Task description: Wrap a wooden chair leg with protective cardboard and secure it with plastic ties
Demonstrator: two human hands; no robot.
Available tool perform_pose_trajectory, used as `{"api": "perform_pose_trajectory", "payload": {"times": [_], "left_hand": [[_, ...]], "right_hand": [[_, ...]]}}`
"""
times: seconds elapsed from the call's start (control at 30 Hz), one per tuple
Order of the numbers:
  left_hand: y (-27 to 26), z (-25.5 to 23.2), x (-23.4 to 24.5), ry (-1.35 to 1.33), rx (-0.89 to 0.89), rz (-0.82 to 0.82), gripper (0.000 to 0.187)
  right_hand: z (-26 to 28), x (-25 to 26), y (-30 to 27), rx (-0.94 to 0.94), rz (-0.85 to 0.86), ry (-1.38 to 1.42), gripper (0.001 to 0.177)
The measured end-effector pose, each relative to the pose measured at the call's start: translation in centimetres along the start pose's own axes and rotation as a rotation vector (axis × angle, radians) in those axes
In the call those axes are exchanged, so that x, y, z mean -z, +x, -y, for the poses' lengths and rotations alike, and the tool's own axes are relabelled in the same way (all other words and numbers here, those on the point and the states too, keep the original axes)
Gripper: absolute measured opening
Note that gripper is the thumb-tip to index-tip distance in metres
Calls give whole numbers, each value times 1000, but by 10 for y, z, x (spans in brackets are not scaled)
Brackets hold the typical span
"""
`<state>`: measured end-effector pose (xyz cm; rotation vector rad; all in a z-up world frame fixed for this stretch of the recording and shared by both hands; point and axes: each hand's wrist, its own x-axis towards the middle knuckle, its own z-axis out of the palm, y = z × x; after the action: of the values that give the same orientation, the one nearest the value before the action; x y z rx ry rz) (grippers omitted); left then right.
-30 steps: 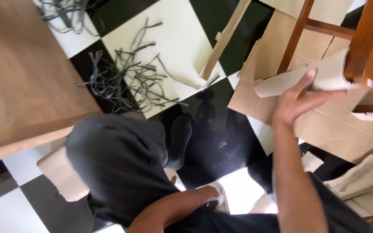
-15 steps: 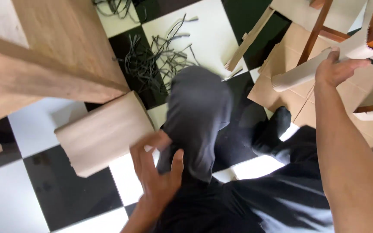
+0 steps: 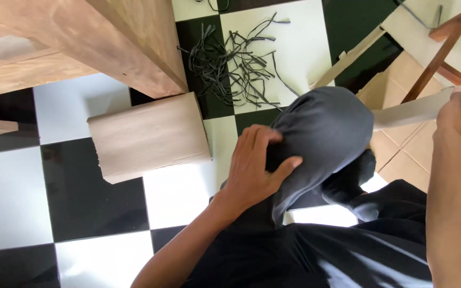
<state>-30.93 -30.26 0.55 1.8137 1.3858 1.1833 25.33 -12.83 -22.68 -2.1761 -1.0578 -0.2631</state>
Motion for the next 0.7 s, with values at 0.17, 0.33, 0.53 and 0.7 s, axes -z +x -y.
{"api": "perform_pose_trajectory", "payload": {"times": [0.17, 0.33, 0.53, 0.7], "left_hand": [[-12, -6, 17, -161, -73, 71, 17], [12, -6, -12, -305, -40, 90, 21], [43, 21, -4, -526, 34, 280, 21], [47, 158, -67, -536, 353, 246, 23]], "right_hand": [[-10, -3, 1, -108, 136, 58, 32], [21, 22, -10, -193, 182, 40, 36], [4, 15, -2, -368, 346, 102, 49], [-51, 14, -2, -158, 494, 265, 51]]}}
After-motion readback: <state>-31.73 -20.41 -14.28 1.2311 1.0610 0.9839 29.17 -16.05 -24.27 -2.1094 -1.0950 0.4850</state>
